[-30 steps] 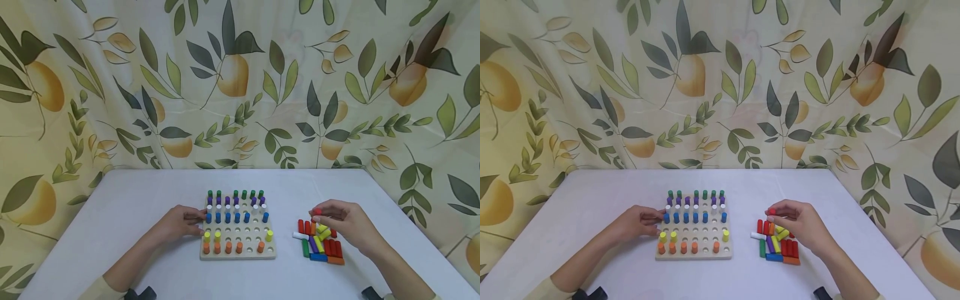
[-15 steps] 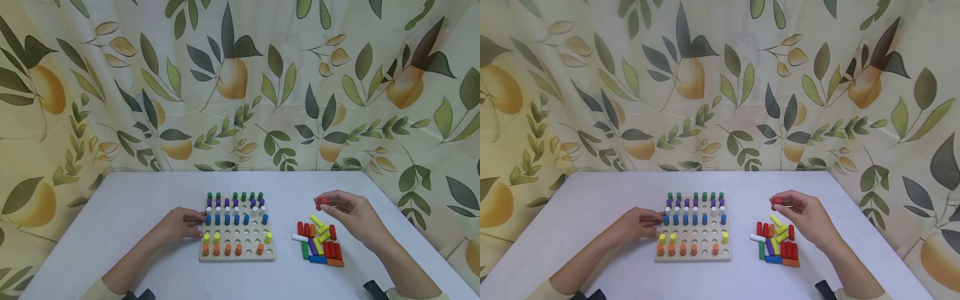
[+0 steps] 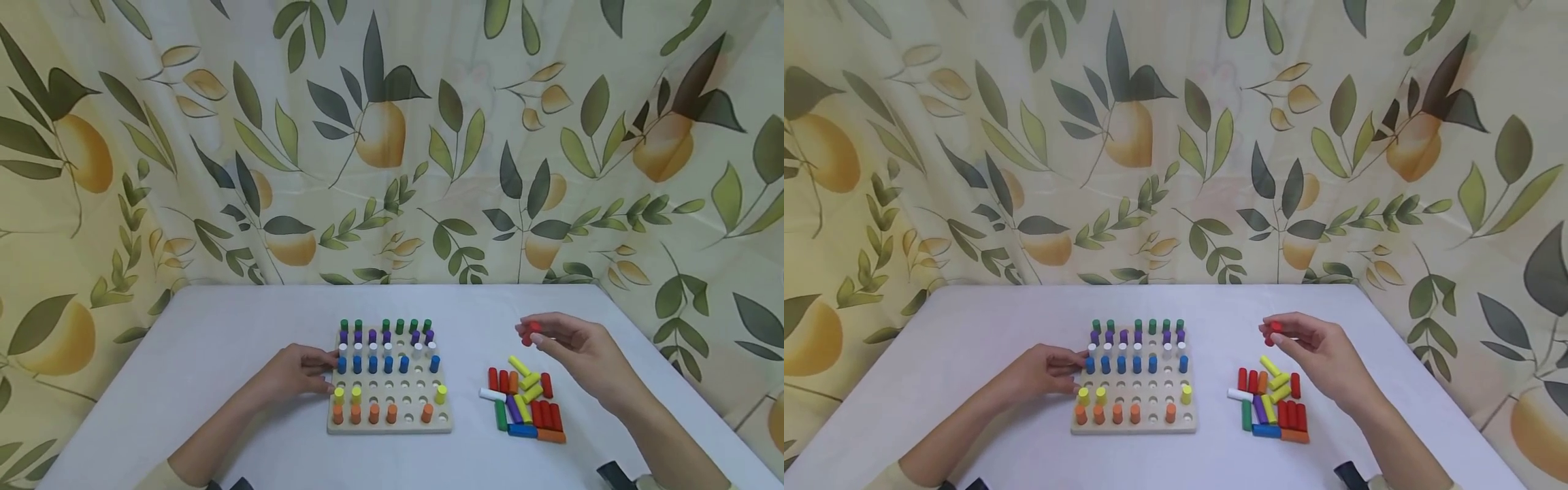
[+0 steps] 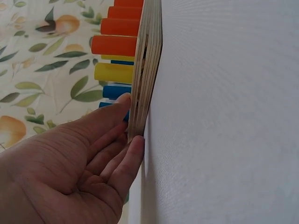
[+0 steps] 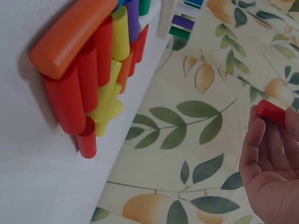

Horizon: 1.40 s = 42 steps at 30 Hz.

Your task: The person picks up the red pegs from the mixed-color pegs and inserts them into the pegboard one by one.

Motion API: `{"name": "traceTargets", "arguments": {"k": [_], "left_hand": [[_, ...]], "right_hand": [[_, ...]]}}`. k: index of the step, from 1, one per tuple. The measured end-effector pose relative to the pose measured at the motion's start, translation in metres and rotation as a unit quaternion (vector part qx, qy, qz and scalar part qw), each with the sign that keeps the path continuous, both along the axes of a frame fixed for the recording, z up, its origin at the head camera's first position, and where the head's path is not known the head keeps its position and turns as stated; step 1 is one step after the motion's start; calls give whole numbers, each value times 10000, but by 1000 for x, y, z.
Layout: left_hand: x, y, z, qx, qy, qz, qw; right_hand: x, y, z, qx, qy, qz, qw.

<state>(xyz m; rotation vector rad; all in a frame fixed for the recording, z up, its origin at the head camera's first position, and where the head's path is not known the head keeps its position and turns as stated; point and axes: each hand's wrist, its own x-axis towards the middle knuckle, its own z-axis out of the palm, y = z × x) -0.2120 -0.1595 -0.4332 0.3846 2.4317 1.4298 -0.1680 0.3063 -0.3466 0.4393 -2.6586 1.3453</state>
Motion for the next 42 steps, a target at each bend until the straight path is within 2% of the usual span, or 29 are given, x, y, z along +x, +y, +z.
{"name": "traceTargets", "arguments": {"k": [9,18,26,42], "left_hand": [[4,-3,1,-70,-75,152,9998],[-1,0,3,-120,6,-52,9999],[1,3,3,-158,-33,170,9997],[0,3,2,-133,-76,185,9997]], "right_hand": [[-4,-12,-10,-148,-469,-51,9988],[-3,-21,-16,-42,-734,-138,9972],[-3,-20,-17,21,-682,0,9977],[-3,-24,-20,-204,-822,-40,9964]]}}
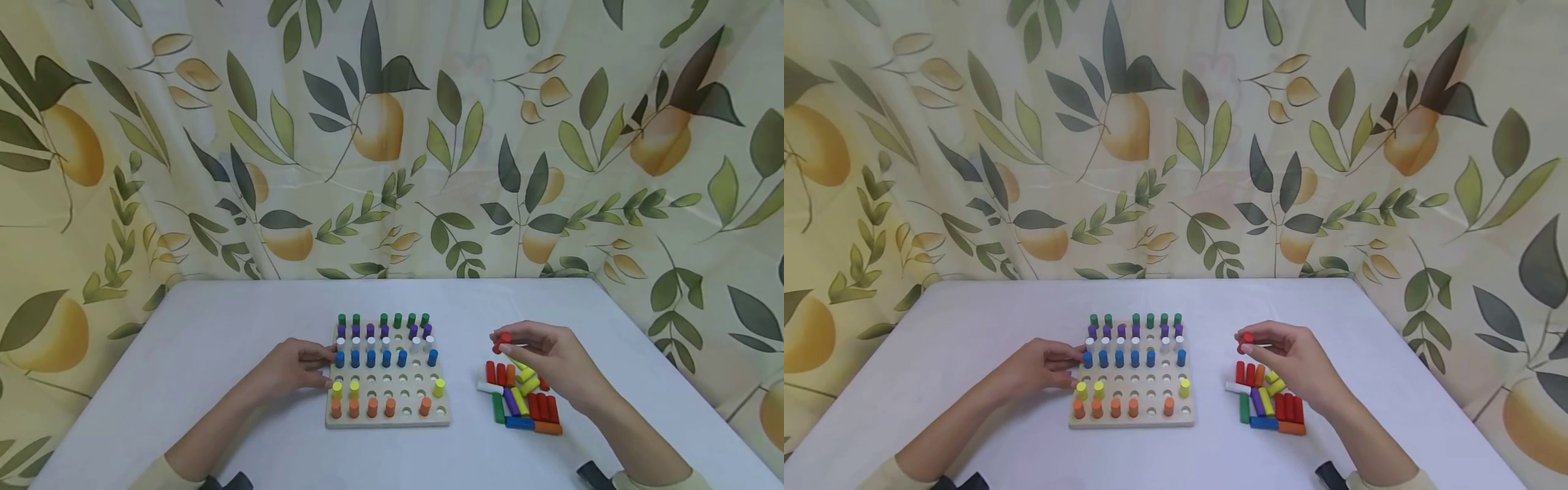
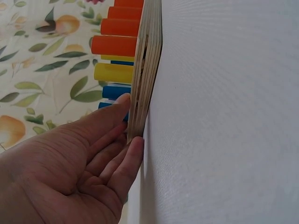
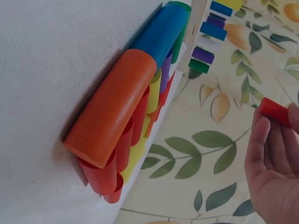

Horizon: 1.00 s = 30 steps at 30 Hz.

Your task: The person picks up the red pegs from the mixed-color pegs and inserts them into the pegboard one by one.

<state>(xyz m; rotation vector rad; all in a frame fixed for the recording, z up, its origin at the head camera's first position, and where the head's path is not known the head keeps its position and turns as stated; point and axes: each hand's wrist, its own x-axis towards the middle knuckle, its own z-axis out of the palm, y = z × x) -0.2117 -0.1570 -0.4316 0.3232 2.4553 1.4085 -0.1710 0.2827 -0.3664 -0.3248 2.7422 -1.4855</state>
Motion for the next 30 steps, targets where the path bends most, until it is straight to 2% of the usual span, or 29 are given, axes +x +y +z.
{"name": "traceTargets", "arguments": {"k": [6,20,26,30], "left_hand": [[-1,0,1,54,31,-94,9999],[3,1,0,-128,-62,104,9998],[3,0,1,-53,-25,25,10000],[0,0,1,-2,42,-60,10000]], "right_hand": [[0,-2,-1,34,-80,8,10000],[1,-10,4,-112,62,67,9999],[1,-17,9,-105,272,11,9996],[0,-23,13,-252,260,35,9993]]}}
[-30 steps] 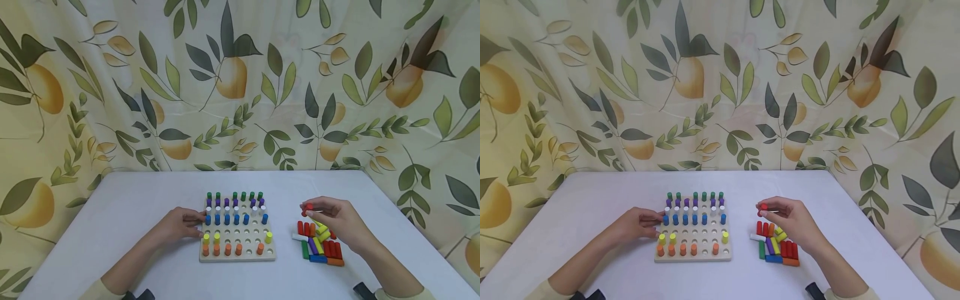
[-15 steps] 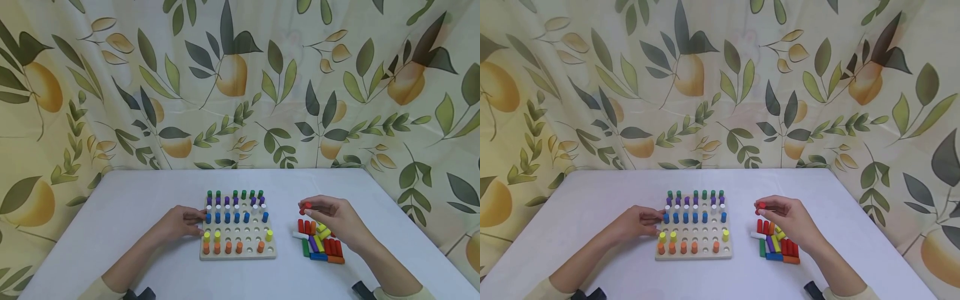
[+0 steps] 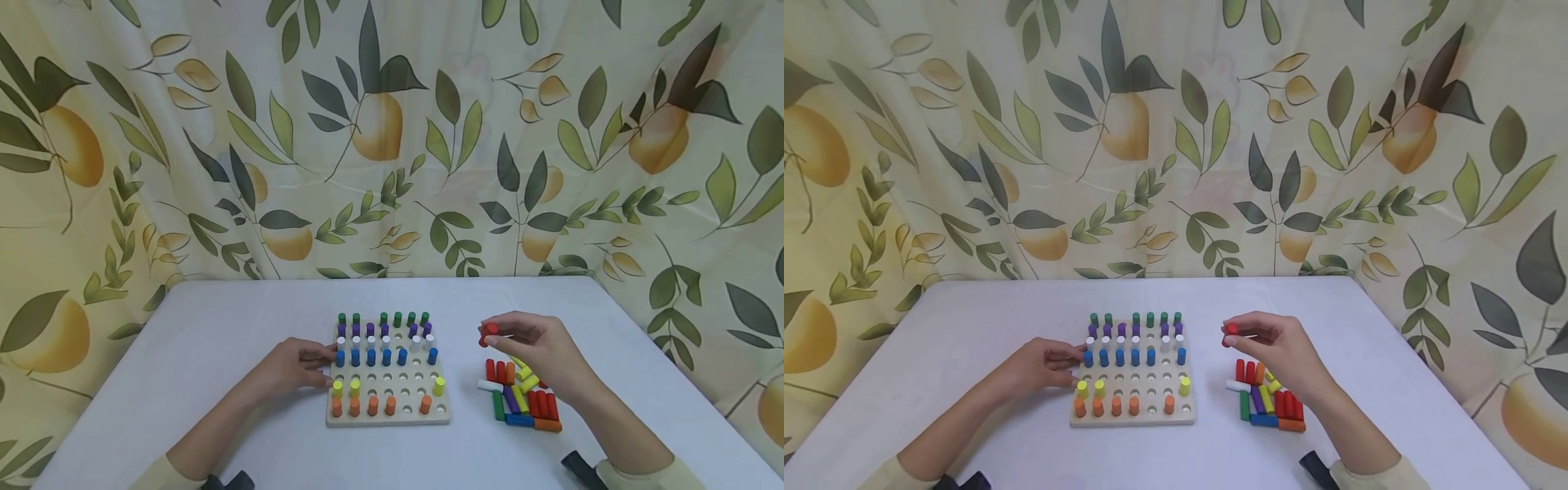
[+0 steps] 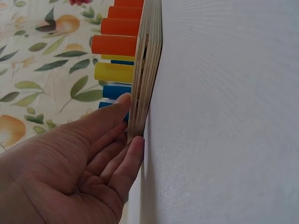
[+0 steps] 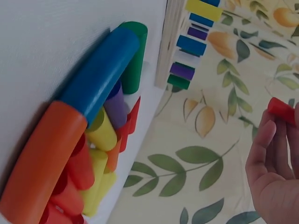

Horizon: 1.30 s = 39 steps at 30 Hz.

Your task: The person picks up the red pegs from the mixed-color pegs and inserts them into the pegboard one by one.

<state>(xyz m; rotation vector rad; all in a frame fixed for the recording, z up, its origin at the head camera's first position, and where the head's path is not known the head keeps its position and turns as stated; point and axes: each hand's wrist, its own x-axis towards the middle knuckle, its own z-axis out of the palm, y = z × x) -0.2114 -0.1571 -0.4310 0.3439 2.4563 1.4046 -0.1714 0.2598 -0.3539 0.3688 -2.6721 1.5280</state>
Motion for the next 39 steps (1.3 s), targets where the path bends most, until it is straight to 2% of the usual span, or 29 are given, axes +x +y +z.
{"name": "traceTargets", "arguments": {"k": [6,15,22,39], "left_hand": [[-1,0,-1,89,29,-102,9999],[-1,-4,-1,65,19,-115,9999],[-1,-3,-3,119,10,-115,9999],[0,-2,-4,107,19,-101,9999]], "right_hand": [[-4,-9,-3,-220,-46,199,9995],[-7,-20,-4,-550,-205,247,9980],[-7,-21,-2,-380,-292,187,9987],[-15,-40,-5,-362,-472,528,9968]]}}
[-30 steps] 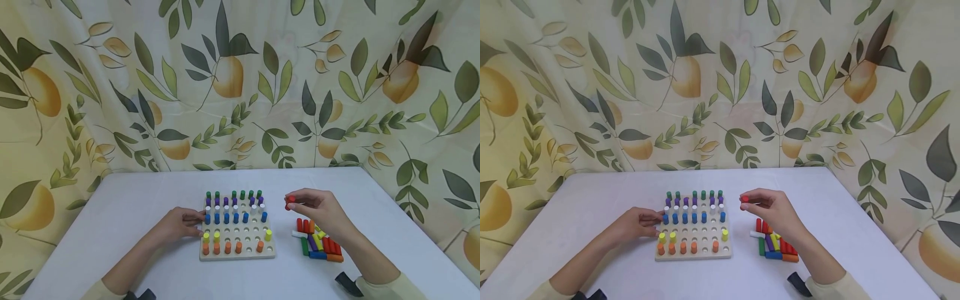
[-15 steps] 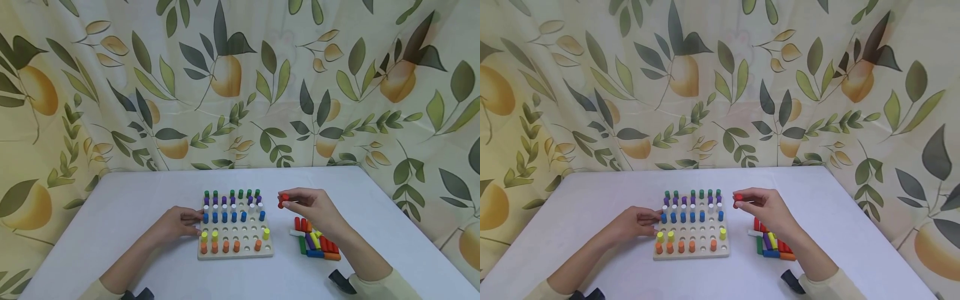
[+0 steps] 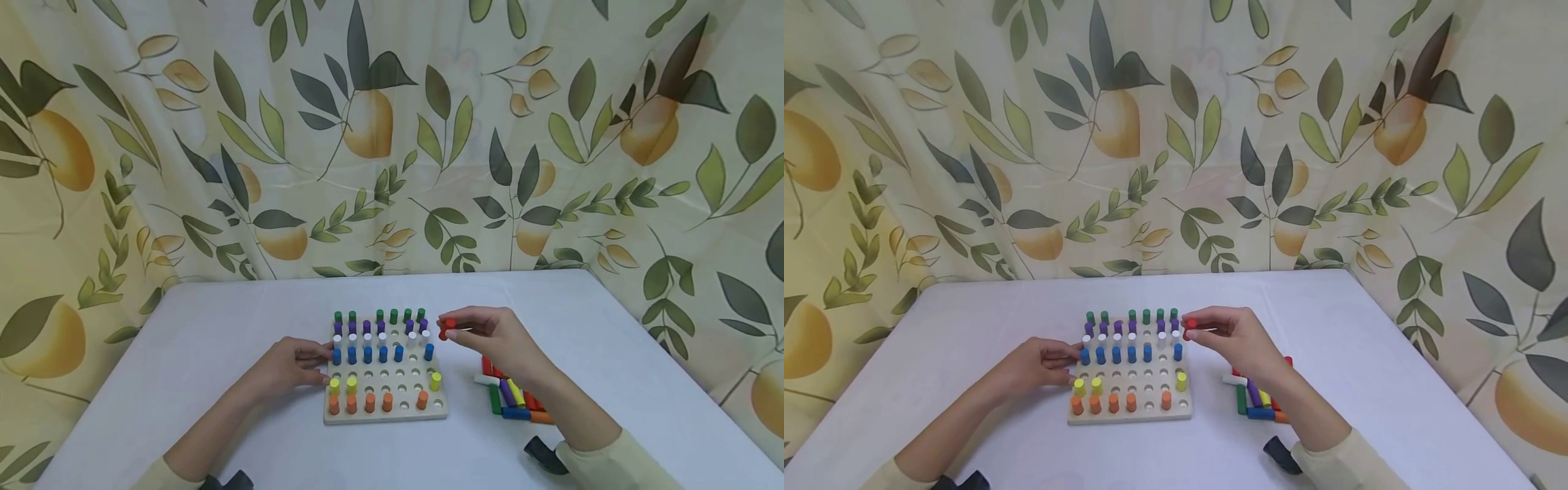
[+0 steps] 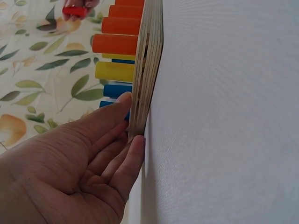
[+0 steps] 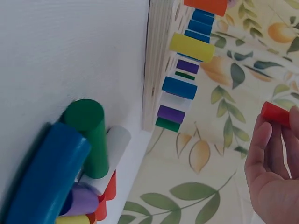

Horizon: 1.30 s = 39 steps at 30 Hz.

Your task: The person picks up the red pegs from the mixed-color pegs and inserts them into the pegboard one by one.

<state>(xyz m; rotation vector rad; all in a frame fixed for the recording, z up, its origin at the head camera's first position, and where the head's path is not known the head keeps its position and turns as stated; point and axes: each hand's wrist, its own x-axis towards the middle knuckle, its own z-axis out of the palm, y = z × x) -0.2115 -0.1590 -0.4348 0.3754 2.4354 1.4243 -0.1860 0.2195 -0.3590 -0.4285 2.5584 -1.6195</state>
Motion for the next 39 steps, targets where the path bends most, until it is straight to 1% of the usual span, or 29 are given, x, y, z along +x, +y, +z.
{"name": "traceTargets", "arguments": {"k": [4,10,17,25,33,39], "left_hand": [[0,0,0,-3,-8,17,10000],[0,1,0,-26,-6,62,10000],[-1,0,0,-2,26,-20,10000],[-1,-1,1,1,62,-86,9999],[-1,1,1,54,-4,15,10000],[-1,2,0,15,-62,111,9999]], "right_hand": [[-2,-5,2,49,30,-3,10000],[-4,-10,4,-11,86,122,9999],[-8,-19,4,-160,63,218,9996],[-8,-25,8,-299,-46,286,9991],[-9,-26,8,-541,-65,401,9977],[-11,-32,2,-607,-73,452,9971]]}}
